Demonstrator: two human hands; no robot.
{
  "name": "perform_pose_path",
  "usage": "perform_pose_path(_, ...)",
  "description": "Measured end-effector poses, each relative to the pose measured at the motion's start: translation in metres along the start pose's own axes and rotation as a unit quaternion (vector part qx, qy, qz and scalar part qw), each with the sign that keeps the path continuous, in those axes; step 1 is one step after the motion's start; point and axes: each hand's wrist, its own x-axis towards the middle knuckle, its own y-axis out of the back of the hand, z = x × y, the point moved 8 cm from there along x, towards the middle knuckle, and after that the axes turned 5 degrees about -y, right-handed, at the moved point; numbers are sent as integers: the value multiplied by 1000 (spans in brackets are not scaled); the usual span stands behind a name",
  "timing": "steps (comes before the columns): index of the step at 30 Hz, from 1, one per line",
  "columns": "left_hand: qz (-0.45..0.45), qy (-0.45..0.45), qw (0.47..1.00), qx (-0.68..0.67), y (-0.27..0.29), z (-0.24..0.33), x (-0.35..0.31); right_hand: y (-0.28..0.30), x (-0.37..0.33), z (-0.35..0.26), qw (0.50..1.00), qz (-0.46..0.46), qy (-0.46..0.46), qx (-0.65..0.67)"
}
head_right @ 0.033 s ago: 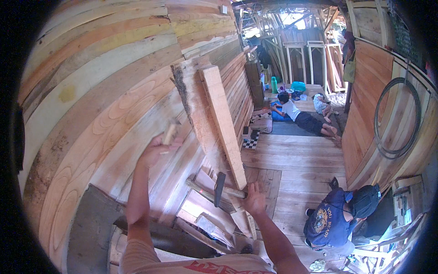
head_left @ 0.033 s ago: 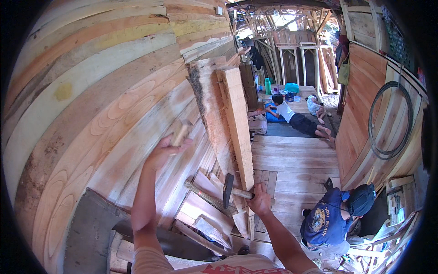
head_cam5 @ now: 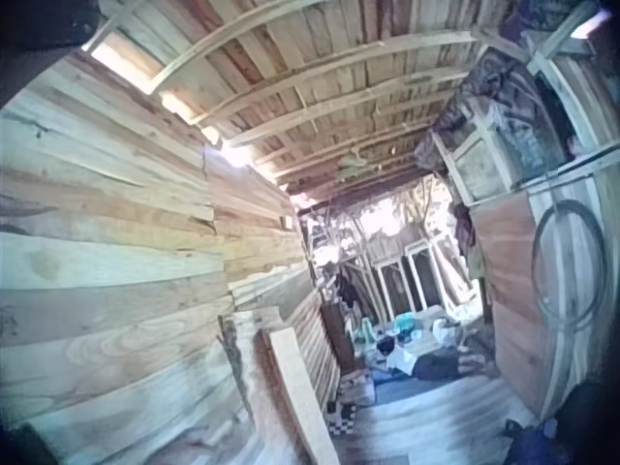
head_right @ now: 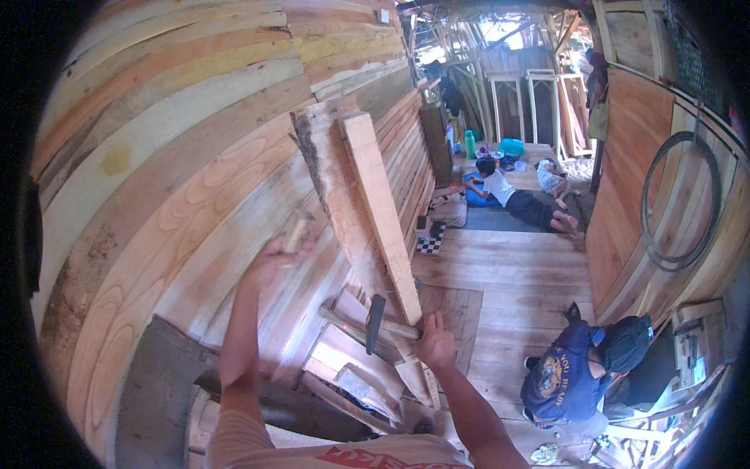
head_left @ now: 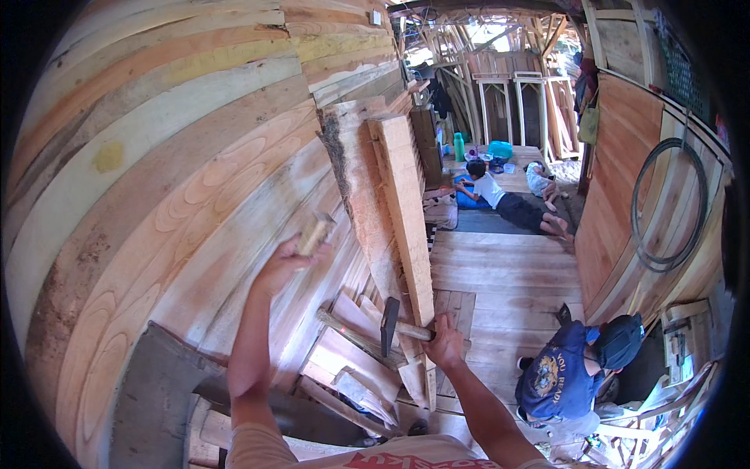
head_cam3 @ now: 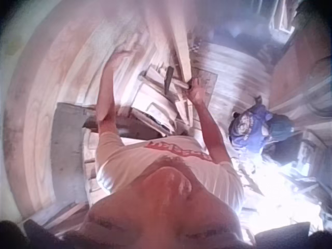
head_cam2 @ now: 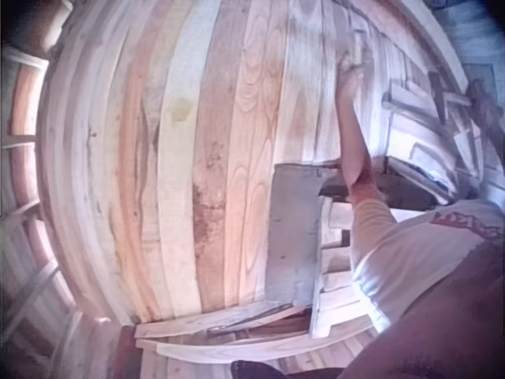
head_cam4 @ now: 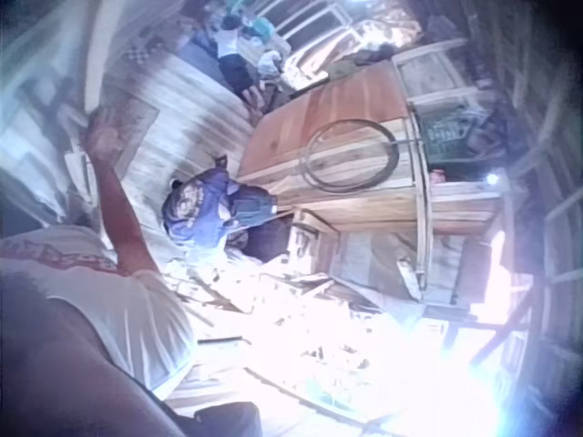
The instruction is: The person uses a metal bar and a hammer to split a piece of wood on a workbench. They repeatedly strike the bar to drive it through the wood, then remove the split pieces and repeat the process with another piece.
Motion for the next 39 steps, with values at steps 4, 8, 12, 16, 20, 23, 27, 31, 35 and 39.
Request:
perform_pose_path(4, 11, 133, 984, 117, -18, -85, -33, -10, -10, -3, 996, -60, -39, -51)
perform_pose_path(8, -5, 34, 994, -104, -54, -77, -56, -31, -29, -15, 995, -83, -17, -44)
perform_pose_path(12, 33, -54, 952, -299, -85, -27, -47, -30, -49, -34, 997, -80, 12, -5)
perform_pose_path(16, 4, -102, 922, -373, -76, -27, -38, -39, -63, -42, 993, -118, 15, 24)
perform_pose_path(20, -95, -92, 871, -474, -91, -16, -27, -33, -64, -40, 993, -96, 27, 64)
perform_pose_path(23, -139, -74, 850, -503, -112, -13, -14, -15, -59, -31, 993, -52, 50, 89)
perform_pose_path(27, -87, -66, 866, -487, -144, 12, -5, 23, -45, -10, 993, -41, 45, 97)
perform_pose_path(31, 5, -29, 914, -406, -176, 25, -1, 67, -41, -8, 990, -11, 70, 123)
perform_pose_path(35, 38, 4, 942, -333, -193, 28, 20, 107, -47, 0, 991, 14, 12, 131)
perform_pose_path(39, -5, -38, 946, -323, -207, 43, 41, 165, -41, -37, 977, 132, 44, 162)
